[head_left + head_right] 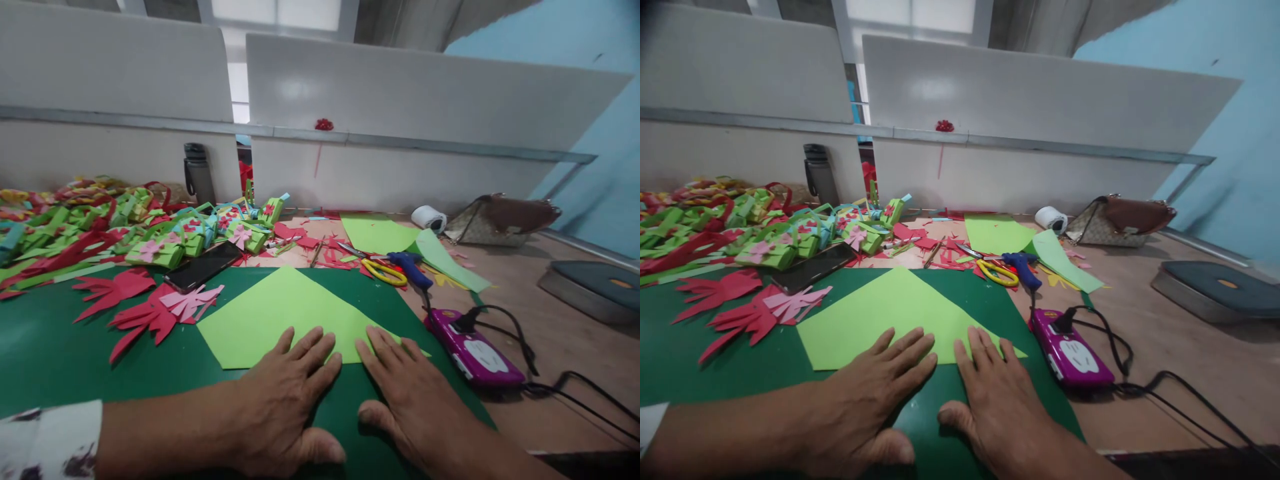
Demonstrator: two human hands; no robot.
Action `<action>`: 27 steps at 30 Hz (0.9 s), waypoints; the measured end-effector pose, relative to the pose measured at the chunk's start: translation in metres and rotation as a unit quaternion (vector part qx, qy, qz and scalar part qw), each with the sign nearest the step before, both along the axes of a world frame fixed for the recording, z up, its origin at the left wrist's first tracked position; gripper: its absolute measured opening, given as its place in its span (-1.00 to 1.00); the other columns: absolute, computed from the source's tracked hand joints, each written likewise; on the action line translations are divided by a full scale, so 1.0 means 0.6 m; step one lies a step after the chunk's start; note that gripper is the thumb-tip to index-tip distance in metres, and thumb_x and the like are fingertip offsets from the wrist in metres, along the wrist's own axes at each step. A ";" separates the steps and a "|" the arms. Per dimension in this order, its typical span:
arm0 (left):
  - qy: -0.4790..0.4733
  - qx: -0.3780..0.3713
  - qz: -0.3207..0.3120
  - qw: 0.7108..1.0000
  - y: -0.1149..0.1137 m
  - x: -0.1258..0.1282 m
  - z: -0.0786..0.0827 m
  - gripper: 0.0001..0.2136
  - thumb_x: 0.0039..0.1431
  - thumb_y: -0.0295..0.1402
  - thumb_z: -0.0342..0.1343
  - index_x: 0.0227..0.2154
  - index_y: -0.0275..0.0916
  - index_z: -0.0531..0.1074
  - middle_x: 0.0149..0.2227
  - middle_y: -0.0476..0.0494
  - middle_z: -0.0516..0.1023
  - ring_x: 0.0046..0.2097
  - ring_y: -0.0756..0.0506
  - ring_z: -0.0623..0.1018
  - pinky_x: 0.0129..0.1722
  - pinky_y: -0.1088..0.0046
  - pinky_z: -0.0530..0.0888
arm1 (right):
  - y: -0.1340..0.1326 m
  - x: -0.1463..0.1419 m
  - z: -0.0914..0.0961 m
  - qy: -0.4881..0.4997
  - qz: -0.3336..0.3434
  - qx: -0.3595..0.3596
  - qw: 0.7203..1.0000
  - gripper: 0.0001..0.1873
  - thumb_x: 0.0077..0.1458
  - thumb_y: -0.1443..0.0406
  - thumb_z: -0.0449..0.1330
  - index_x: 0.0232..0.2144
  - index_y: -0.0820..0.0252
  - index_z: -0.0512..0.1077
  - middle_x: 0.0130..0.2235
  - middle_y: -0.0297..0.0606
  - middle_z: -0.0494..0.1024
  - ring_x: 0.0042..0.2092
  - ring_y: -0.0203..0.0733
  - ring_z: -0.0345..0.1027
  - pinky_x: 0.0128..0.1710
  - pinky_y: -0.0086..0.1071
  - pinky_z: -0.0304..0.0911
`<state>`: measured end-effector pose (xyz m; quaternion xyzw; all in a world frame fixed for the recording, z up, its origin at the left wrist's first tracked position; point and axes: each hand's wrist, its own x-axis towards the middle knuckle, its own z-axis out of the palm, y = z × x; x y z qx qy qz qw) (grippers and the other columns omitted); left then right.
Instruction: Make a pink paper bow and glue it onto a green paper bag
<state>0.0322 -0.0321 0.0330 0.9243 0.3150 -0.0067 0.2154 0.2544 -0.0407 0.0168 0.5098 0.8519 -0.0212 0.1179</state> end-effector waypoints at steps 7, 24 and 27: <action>0.010 0.055 -0.020 0.998 0.007 -0.009 -0.025 -0.21 0.19 0.19 -0.17 0.33 -0.20 -0.11 0.34 -0.32 -0.19 0.33 -0.43 -0.14 0.20 -0.26 -0.02 | -0.016 -0.011 0.004 0.105 0.059 -0.017 0.993 -0.18 0.18 -0.13 -0.05 0.25 0.37 0.16 0.27 0.24 0.03 0.31 0.26 -0.15 0.20 0.24 -0.07; -0.009 0.218 0.027 0.975 -0.012 -0.144 -0.121 -0.21 0.16 0.10 -0.02 0.33 0.06 -0.29 0.32 -0.11 0.05 0.30 -0.30 0.16 0.22 0.00 0.19 | -0.037 0.089 -0.009 0.028 -0.017 0.174 0.984 -0.41 0.24 0.00 -0.02 0.08 0.35 0.37 0.16 0.01 0.37 0.24 0.28 0.06 0.13 0.38 -0.24; -0.039 0.274 0.078 0.958 -0.025 -0.163 -0.136 -0.24 0.15 0.14 -0.07 0.33 0.08 -0.23 0.28 -0.04 0.18 0.28 -0.26 0.22 0.29 0.11 0.04 | -0.037 0.094 -0.013 0.015 -0.025 0.208 0.978 -0.41 0.23 0.00 -0.01 0.02 0.39 0.42 0.12 0.05 0.42 0.21 0.28 0.11 0.13 0.36 -0.24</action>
